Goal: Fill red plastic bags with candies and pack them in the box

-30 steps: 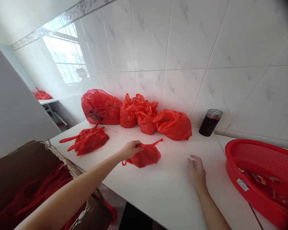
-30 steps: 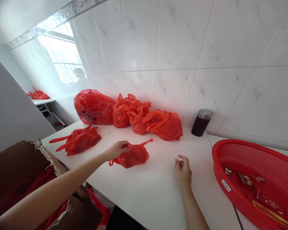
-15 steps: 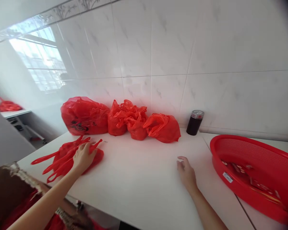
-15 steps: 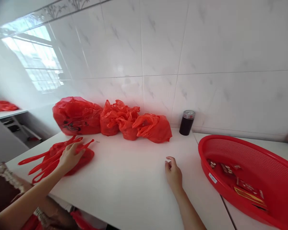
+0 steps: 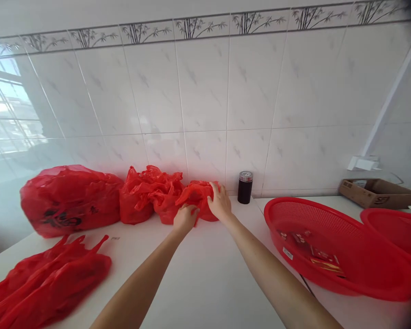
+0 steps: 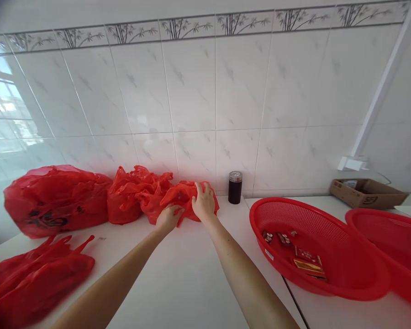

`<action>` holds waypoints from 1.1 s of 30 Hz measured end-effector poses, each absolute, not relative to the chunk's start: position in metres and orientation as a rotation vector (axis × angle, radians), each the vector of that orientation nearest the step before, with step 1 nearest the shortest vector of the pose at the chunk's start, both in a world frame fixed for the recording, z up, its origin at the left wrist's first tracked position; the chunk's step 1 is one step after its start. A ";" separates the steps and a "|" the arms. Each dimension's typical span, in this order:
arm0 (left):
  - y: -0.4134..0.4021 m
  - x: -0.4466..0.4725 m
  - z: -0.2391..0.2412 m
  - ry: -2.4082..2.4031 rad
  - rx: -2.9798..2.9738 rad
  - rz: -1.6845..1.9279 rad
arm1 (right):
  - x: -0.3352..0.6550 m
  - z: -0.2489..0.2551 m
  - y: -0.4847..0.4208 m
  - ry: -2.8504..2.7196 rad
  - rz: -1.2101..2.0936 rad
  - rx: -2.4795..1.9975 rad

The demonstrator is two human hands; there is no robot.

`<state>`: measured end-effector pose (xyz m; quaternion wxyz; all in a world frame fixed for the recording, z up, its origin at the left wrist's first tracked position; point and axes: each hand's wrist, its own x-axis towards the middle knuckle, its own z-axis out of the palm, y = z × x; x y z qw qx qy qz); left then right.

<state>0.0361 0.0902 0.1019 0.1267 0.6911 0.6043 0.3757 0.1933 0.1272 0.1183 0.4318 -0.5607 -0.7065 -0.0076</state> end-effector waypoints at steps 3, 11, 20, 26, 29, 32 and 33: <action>0.094 0.036 0.114 1.701 1.992 1.106 | 0.202 0.101 0.135 -1.831 -0.008 -1.432; 0.111 0.041 0.103 1.779 1.732 1.190 | 0.170 0.067 0.111 -1.999 -0.073 -1.365; 0.047 0.012 0.142 1.660 1.466 1.817 | 0.212 0.065 0.126 -1.895 0.204 -1.623; -0.014 0.037 0.112 1.753 1.376 1.700 | 0.214 0.094 0.063 -1.454 0.273 -1.208; -0.025 0.059 0.089 1.657 1.295 1.646 | 0.211 0.094 -0.008 -1.220 0.352 -0.996; -0.031 0.074 0.079 1.577 1.226 1.618 | 0.210 0.082 -0.071 -1.353 0.222 -0.865; -0.034 0.076 0.078 1.566 1.207 1.609 | 0.211 0.078 -0.085 -1.392 0.179 -0.838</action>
